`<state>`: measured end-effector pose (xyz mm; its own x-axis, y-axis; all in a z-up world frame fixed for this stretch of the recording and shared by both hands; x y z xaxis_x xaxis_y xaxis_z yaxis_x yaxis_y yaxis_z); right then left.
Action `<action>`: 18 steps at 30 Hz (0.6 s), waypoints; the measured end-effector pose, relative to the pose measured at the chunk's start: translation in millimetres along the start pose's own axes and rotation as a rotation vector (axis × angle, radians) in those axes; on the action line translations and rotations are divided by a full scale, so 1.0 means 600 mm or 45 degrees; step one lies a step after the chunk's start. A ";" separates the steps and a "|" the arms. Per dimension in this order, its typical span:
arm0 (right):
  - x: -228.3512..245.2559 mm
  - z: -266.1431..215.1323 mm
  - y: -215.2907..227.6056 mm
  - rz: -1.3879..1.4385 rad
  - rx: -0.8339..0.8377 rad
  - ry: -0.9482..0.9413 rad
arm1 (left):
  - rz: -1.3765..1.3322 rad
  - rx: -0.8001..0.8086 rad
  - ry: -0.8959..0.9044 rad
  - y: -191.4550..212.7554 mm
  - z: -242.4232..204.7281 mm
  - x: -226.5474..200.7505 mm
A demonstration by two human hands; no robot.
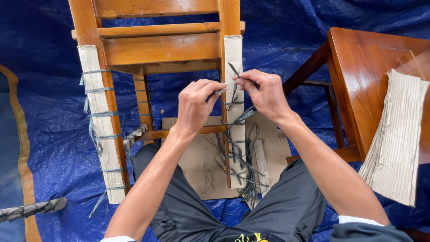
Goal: Tie decorative or structural strips around the wooden frames of chairs for preparation or repair.
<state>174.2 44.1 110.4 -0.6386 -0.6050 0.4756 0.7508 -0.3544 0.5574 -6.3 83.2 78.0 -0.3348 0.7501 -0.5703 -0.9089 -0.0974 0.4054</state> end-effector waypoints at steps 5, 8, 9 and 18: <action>-0.020 0.019 -0.025 -0.011 0.080 -0.034 | 0.080 0.090 -0.160 -0.011 0.019 -0.021; -0.024 0.025 -0.036 -0.003 0.159 -0.040 | 0.094 0.136 -0.197 -0.006 0.038 -0.035; -0.023 0.026 -0.039 0.011 0.202 -0.046 | 0.087 0.167 -0.196 -0.004 0.045 -0.041; -0.017 0.031 -0.026 0.165 0.288 -0.343 | -0.350 0.187 0.162 0.012 0.095 -0.020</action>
<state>165.7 68.9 109.6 -0.5847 -0.4147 0.6973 0.7914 -0.1027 0.6026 5.5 110.7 128.8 -0.1189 0.6468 -0.7533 -0.9269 0.1997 0.3177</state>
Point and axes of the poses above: each hand's wrist, its own z-axis towards the middle knuckle, its own y-axis out of the back of the hand, x = y × z, the point moved 5 cm from there along z, towards the middle knuckle, and after that the axes turned 10 degrees about y, right-handed, at the moved point
